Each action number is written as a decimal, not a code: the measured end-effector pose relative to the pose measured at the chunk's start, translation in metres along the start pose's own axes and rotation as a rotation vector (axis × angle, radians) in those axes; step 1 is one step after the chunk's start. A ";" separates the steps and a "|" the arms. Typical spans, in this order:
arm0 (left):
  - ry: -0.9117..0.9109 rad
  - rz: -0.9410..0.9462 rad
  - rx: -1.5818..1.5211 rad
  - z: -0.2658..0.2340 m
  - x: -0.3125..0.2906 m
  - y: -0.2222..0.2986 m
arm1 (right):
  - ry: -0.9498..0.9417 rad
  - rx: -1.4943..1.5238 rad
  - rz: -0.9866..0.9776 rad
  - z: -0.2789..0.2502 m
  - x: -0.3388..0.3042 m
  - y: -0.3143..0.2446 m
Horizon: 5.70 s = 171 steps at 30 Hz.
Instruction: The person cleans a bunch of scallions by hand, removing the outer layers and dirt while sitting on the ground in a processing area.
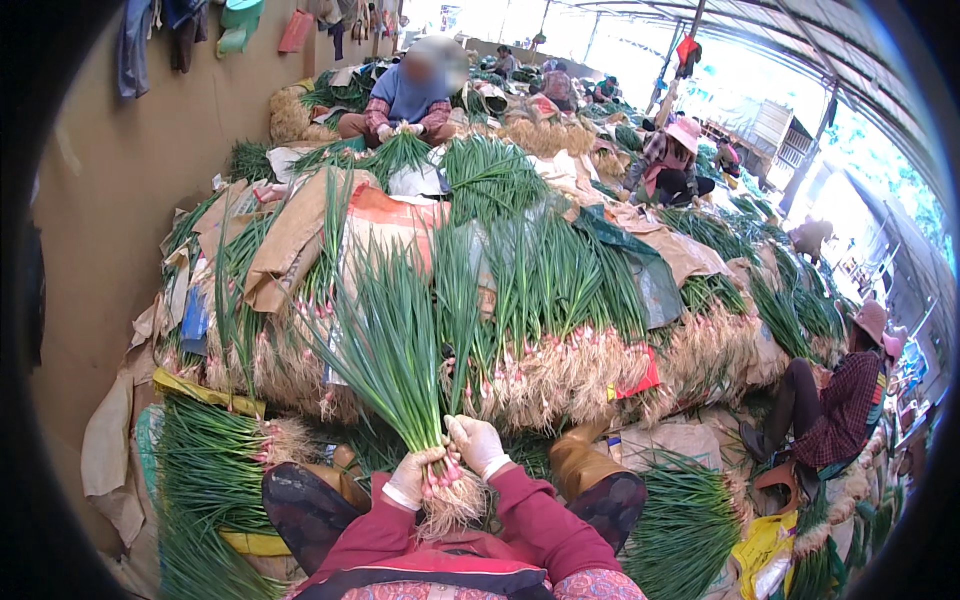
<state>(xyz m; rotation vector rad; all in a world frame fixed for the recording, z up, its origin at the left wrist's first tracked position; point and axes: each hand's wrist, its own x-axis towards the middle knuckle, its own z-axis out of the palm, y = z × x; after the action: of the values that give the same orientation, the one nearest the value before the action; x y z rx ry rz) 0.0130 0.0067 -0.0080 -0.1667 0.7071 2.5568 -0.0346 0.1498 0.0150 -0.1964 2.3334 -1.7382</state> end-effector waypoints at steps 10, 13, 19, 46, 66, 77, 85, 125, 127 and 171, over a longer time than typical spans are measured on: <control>-0.036 -0.056 0.113 0.001 0.001 -0.005 | 0.173 0.006 0.135 -0.033 0.005 0.001; 0.013 -0.045 0.183 -0.009 0.002 -0.010 | 0.030 0.006 0.179 -0.019 0.004 -0.017; 0.053 -0.093 0.235 0.017 -0.011 -0.001 | 0.054 -0.492 -0.062 -0.014 -0.003 0.000; -0.074 -0.026 -0.152 0.032 -0.001 0.008 | 0.378 -1.066 0.341 -0.091 0.111 -0.001; 0.021 0.031 0.023 0.018 0.005 -0.003 | 0.150 -0.549 -0.003 -0.032 -0.027 -0.040; 0.046 -0.129 0.181 0.010 0.002 0.005 | 0.061 -0.369 0.020 -0.014 -0.009 -0.027; 0.021 -0.159 0.234 0.015 0.002 0.007 | 0.009 -0.738 -0.113 -0.017 0.001 -0.033; -0.087 -0.117 -0.080 0.023 0.009 0.008 | 0.287 -0.419 -0.126 -0.042 -0.040 -0.019; -0.050 -0.020 -0.100 0.033 0.005 0.008 | 0.451 -0.466 -0.093 -0.073 -0.004 -0.015; -0.200 -0.082 -0.227 0.025 -0.004 0.009 | 0.091 -0.751 0.198 -0.046 0.001 0.015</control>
<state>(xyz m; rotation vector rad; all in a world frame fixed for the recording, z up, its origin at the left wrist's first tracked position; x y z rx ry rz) 0.0122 0.0114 0.0188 -0.0130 0.3280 2.5249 -0.0471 0.1964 0.0132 0.0000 2.8455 -0.7345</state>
